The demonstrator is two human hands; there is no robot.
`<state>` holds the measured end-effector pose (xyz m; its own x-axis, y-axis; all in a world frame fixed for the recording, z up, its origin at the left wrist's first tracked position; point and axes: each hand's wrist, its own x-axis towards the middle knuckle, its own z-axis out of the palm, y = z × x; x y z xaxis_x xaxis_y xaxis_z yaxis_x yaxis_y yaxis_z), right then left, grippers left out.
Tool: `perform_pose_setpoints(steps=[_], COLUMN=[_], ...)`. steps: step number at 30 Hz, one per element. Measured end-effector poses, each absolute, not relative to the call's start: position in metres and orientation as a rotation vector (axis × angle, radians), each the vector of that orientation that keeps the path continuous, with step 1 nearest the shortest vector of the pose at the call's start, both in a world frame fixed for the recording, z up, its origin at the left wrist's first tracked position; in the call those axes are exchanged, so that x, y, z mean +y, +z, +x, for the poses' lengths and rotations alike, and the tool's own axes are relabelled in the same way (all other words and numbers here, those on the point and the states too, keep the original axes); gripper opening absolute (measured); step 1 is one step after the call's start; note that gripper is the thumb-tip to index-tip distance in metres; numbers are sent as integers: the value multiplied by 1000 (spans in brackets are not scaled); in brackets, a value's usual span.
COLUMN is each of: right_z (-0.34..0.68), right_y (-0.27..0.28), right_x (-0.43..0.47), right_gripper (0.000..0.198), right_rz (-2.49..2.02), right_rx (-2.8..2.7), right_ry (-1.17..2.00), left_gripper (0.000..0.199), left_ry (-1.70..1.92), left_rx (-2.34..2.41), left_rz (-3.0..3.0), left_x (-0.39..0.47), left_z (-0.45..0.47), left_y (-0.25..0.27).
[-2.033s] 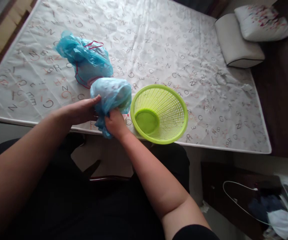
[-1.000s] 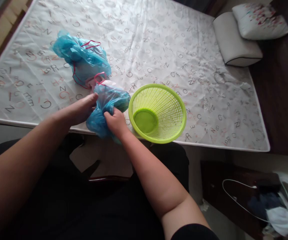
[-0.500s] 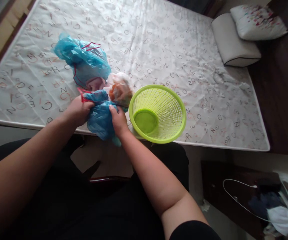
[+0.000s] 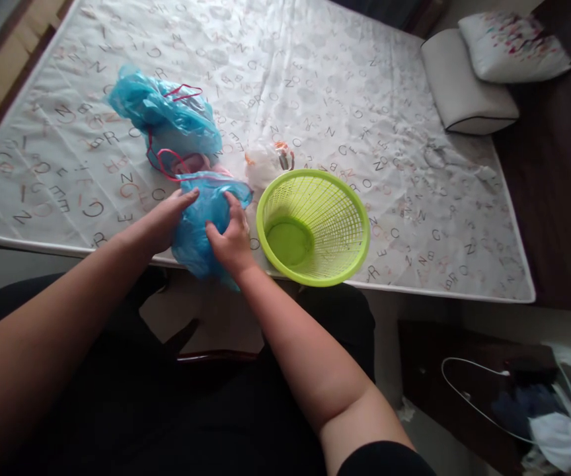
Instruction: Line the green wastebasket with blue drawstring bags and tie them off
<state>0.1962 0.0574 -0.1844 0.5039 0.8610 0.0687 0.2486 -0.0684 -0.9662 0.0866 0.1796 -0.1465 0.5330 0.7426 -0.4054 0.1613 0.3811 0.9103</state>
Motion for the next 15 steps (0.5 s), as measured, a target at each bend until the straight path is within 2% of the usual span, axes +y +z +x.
perform_pose_setpoints(steps=[3,7,11,15], right_z=[202,207,200,180], right_y=[-187,-195,-189,-163], right_x=[59,64,61,51], right_gripper=[93,101,101,92], right_rz=[-1774,-1879,-1967,-2114], right_rx=[-875,-654,-603,-904], right_ry=[664,740,716,659], left_gripper=[60,58,56,43], left_ry=[587,725,413,280], left_rx=[905,903,1056,1047], left_rz=[1228,1549,1654,1634], left_x=[184,193,193,187], left_z=[87,82,79,82], left_y=[-144,-150,-164,-169])
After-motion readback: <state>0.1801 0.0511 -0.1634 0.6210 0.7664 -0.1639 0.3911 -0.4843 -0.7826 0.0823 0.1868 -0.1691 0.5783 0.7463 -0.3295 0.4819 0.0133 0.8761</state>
